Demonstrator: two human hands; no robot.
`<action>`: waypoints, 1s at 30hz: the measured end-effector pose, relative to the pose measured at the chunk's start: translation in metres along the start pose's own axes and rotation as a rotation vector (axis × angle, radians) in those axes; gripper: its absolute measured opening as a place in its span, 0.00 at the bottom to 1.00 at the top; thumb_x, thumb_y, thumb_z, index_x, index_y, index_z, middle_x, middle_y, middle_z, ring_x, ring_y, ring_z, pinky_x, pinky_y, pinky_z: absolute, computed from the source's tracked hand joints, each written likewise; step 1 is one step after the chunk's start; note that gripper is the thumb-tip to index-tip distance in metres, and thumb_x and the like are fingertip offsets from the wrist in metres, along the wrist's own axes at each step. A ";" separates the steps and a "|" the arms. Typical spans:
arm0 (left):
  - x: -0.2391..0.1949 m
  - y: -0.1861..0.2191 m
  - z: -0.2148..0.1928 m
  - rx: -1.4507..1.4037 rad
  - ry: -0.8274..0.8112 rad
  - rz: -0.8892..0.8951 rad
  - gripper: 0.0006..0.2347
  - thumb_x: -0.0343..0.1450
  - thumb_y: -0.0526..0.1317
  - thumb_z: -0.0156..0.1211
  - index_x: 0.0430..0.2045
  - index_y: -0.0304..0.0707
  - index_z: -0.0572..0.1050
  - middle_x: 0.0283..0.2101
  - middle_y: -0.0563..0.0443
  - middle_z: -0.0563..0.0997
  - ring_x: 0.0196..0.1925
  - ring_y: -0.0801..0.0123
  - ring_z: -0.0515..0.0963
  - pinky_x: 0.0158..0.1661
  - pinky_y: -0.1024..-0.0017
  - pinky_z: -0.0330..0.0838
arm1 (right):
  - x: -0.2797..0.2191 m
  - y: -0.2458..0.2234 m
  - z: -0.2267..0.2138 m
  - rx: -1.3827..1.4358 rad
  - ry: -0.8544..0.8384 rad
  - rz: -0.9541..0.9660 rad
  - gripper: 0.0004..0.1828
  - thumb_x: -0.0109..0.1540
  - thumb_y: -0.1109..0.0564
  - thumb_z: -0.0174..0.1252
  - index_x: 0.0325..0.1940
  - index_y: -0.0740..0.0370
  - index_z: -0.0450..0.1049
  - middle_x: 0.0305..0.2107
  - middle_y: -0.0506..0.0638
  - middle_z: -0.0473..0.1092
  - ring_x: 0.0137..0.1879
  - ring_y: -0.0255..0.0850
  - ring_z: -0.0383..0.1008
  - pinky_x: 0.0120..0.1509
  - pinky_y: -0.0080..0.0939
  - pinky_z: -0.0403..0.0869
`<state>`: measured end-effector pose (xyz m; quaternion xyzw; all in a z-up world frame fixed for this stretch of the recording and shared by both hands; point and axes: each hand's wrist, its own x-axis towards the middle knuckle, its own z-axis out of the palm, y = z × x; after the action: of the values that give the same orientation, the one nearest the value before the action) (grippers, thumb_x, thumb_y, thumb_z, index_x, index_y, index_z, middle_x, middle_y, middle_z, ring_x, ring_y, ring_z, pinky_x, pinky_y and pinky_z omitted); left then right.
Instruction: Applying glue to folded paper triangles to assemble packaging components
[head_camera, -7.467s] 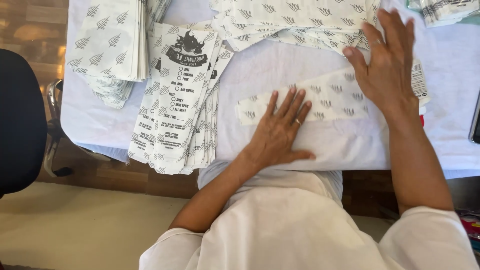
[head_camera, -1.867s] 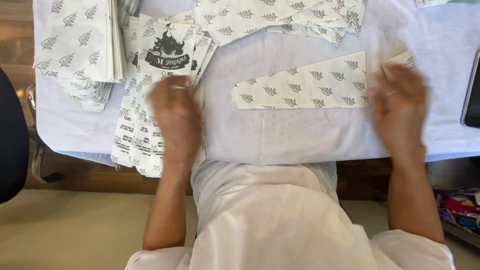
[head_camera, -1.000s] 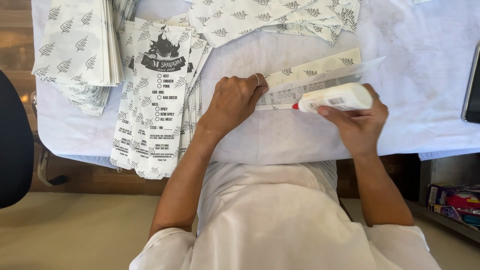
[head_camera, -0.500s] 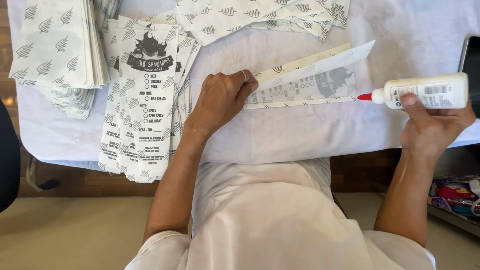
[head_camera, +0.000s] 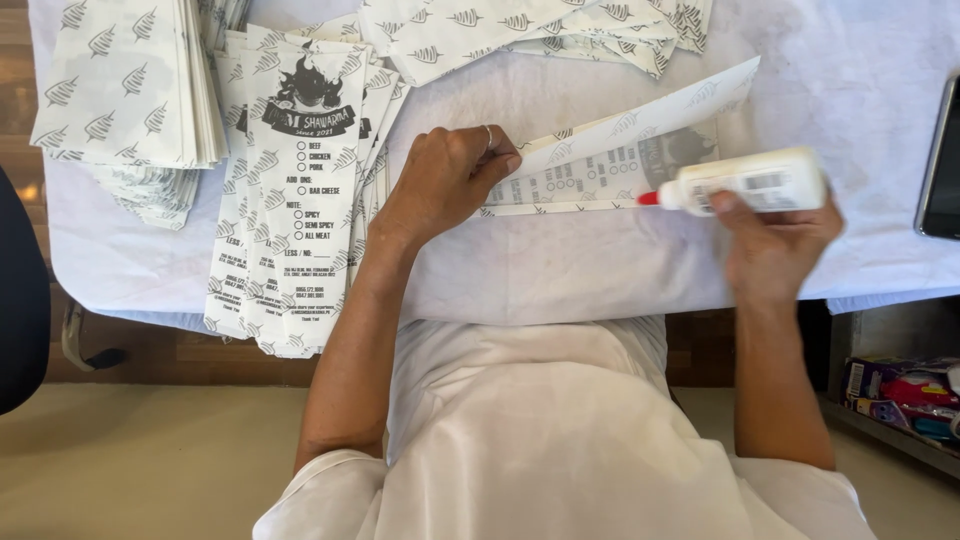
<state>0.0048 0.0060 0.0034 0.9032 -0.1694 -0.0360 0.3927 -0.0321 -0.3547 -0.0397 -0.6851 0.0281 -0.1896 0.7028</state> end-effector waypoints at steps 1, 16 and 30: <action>0.001 -0.001 -0.003 -0.044 -0.042 -0.044 0.06 0.76 0.40 0.59 0.31 0.40 0.80 0.17 0.57 0.77 0.17 0.71 0.68 0.27 0.70 0.61 | -0.005 -0.001 0.016 0.032 -0.039 0.009 0.22 0.53 0.66 0.77 0.48 0.66 0.75 0.42 0.55 0.77 0.47 0.45 0.80 0.54 0.48 0.87; 0.020 -0.011 -0.023 -0.331 -0.159 -0.245 0.10 0.74 0.44 0.62 0.23 0.43 0.81 0.18 0.64 0.64 0.22 0.79 0.59 0.25 0.74 0.53 | -0.045 -0.023 0.155 0.015 -0.417 0.070 0.21 0.54 0.66 0.76 0.44 0.65 0.72 0.36 0.50 0.74 0.48 0.40 0.77 0.54 0.42 0.83; -0.052 0.003 0.023 0.048 0.067 0.285 0.17 0.75 0.43 0.62 0.59 0.42 0.75 0.65 0.37 0.73 0.68 0.50 0.72 0.57 0.56 0.72 | 0.055 -0.038 -0.020 -0.454 -0.143 -0.113 0.09 0.84 0.64 0.57 0.63 0.63 0.63 0.48 0.57 0.74 0.46 0.40 0.73 0.43 0.39 0.72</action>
<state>-0.0498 0.0056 -0.0137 0.8799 -0.2834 0.0544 0.3776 0.0039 -0.3900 0.0079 -0.8376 -0.0183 -0.1683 0.5194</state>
